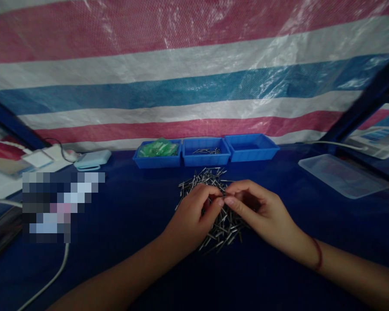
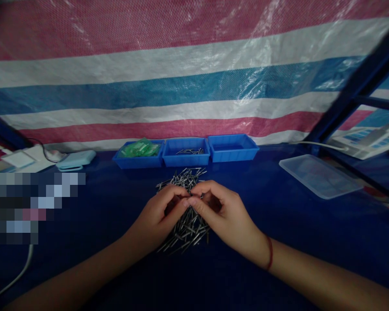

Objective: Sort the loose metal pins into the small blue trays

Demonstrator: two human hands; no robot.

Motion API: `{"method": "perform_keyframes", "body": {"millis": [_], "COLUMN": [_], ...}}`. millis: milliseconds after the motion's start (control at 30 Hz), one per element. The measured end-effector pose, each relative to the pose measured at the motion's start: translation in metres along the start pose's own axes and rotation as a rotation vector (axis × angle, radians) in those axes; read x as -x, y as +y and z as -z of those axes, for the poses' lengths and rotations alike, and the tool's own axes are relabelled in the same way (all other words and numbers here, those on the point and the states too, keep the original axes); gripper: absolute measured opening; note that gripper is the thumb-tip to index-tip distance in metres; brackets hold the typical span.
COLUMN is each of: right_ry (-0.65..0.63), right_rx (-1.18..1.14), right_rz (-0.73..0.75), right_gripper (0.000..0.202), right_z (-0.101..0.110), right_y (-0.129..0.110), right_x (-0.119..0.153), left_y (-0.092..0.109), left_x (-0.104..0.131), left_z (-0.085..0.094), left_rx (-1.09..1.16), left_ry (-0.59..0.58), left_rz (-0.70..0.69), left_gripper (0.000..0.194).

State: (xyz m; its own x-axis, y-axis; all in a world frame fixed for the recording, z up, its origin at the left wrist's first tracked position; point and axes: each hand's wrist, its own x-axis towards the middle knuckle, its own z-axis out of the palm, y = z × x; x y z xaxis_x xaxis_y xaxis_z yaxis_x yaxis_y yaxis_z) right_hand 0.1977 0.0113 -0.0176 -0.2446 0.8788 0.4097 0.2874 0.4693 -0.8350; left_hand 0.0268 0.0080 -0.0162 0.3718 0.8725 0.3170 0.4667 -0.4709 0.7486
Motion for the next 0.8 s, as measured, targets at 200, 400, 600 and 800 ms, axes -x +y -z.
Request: {"method": "perform_keyframes", "body": {"millis": [200, 400, 600, 800], "right_ry": [0.013, 0.007, -0.030, -0.092], "right_rx": [0.070, 0.086, 0.063, 0.064], "right_rz": [0.040, 0.078, 0.129, 0.181], "right_gripper": [0.008, 0.008, 0.008, 0.011], "right_z": [0.0015, 0.0013, -0.0007, -0.0015], "right_y": [0.0007, 0.0006, 0.0018, -0.0031], "right_x": [0.0011, 0.0015, -0.0003, 0.0005], "left_y": [-0.0019, -0.0015, 0.0034, 0.0062], "left_x": [0.0013, 0.0008, 0.0022, 0.0025], "left_z": [-0.0019, -0.0011, 0.0015, 0.0036], "left_rx": [0.018, 0.015, -0.027, -0.057], "left_ry": [0.020, 0.082, 0.162, 0.177], "left_rz": [0.002, -0.047, -0.144, -0.160], "left_gripper": [0.007, 0.005, 0.006, 0.005]}}
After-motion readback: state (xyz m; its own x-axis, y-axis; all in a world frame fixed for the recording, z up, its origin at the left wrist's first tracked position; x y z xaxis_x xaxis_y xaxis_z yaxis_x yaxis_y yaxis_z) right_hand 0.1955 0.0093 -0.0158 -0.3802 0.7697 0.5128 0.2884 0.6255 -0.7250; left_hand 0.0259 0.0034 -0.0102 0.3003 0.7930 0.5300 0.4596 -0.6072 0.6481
